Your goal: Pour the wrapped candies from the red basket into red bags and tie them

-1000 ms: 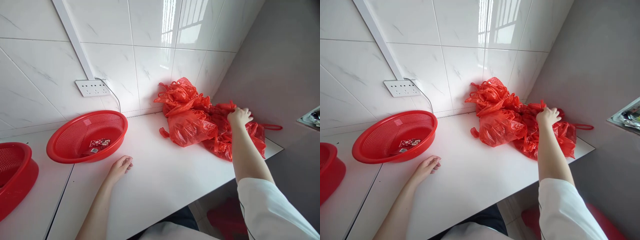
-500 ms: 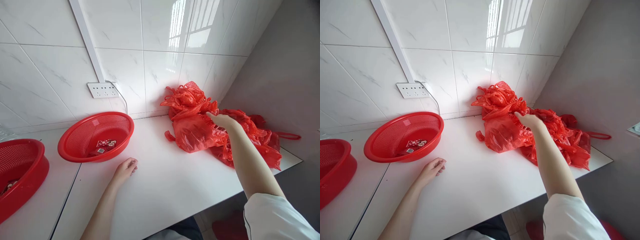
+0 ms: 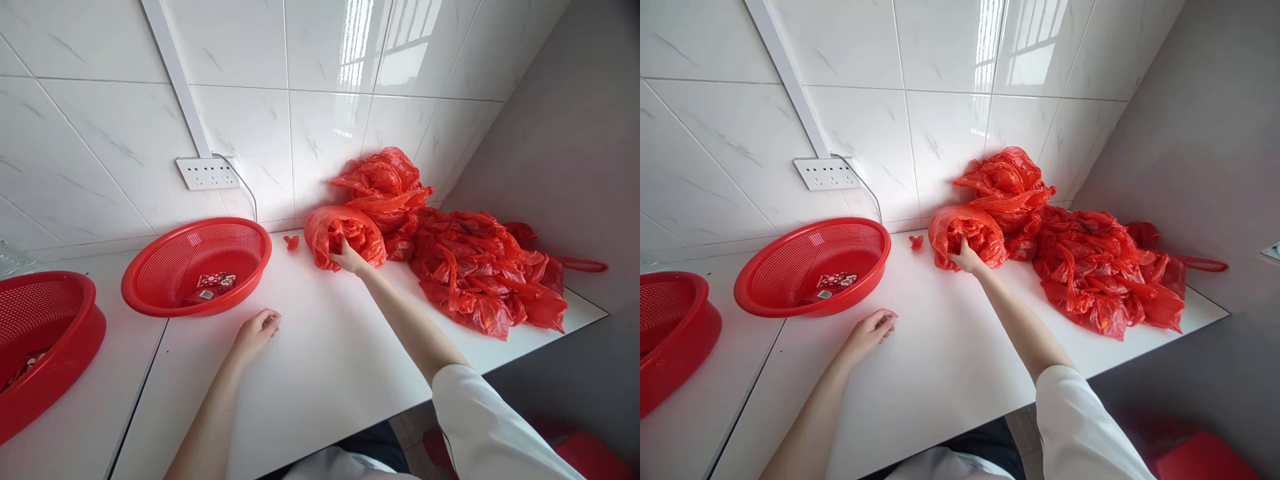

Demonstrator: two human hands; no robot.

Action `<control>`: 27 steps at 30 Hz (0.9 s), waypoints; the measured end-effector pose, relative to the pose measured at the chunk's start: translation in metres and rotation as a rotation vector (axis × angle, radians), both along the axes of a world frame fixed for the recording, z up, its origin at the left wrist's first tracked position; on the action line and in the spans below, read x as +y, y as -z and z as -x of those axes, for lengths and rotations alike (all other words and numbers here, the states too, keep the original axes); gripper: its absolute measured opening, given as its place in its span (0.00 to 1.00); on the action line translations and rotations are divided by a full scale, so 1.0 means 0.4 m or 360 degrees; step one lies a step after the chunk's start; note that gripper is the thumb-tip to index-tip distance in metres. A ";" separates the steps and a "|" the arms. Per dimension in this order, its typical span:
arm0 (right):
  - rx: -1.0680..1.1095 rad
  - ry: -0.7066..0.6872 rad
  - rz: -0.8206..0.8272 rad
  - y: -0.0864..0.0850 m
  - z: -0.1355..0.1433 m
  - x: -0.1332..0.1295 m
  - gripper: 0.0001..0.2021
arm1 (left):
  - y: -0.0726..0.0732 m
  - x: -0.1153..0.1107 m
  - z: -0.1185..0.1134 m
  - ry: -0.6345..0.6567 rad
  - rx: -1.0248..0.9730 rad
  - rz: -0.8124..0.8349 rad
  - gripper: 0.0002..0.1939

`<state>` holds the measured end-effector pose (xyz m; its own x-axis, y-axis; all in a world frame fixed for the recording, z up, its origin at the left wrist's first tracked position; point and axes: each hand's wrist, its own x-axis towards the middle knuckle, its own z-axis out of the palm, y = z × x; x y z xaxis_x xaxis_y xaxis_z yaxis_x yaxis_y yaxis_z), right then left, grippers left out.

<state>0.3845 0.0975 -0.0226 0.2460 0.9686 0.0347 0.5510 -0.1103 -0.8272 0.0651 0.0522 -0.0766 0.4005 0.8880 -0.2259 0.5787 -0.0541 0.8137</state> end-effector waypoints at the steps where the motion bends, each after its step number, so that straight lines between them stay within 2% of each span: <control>1: -0.0110 0.0004 0.0038 -0.009 0.012 -0.007 0.47 | 0.004 0.000 0.000 0.0003 0.0003 -0.0021 0.19; 3: -0.0432 0.0083 0.0038 -0.034 0.025 -0.037 0.41 | 0.012 -0.001 -0.002 -0.0004 0.0026 -0.0119 0.18; 6: -0.0901 0.0311 -0.0175 -0.071 0.015 -0.106 0.22 | 0.018 -0.014 -0.023 -0.0063 0.0062 -0.0430 0.16; 9: -0.1066 0.0527 -0.0382 -0.073 -0.026 -0.158 0.18 | -0.006 -0.033 -0.079 -0.0022 0.0050 -0.0852 0.15; 11: -0.1086 0.0603 -0.0402 -0.045 -0.056 -0.168 0.21 | -0.043 -0.041 -0.140 0.0104 0.0071 -0.1180 0.17; 12: -0.1064 0.0621 -0.0357 -0.023 -0.068 -0.167 0.27 | -0.064 -0.040 -0.177 0.0173 0.0110 -0.1347 0.19; 14: -0.0929 0.0593 -0.0256 0.027 -0.084 -0.157 0.42 | -0.104 -0.027 -0.262 0.0343 0.0235 -0.1551 0.28; 16: -0.0776 0.0479 -0.0232 0.072 -0.091 -0.148 0.45 | -0.126 0.004 -0.352 0.0477 0.0392 -0.1711 0.38; 18: -0.0696 0.0332 -0.0287 0.100 -0.095 -0.148 0.41 | -0.124 0.049 -0.434 0.0626 0.0549 -0.1790 0.44; 21: -0.0619 0.0261 -0.0348 0.104 -0.107 -0.169 0.36 | -0.087 0.124 -0.521 0.0715 0.0736 -0.1729 0.42; 24: -0.0506 0.0360 -0.0506 0.086 -0.124 -0.211 0.32 | -0.047 0.190 -0.558 0.0667 0.0806 -0.1627 0.37; 27: -0.0221 0.0527 -0.0807 0.071 -0.130 -0.253 0.26 | -0.027 0.234 -0.566 0.0633 0.0774 -0.1533 0.33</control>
<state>0.4364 -0.0037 -0.0511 0.4909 0.6962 0.5238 0.6608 0.0942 -0.7446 0.2916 0.1457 -0.0657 0.7476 0.6065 0.2708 0.6230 -0.7816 0.0306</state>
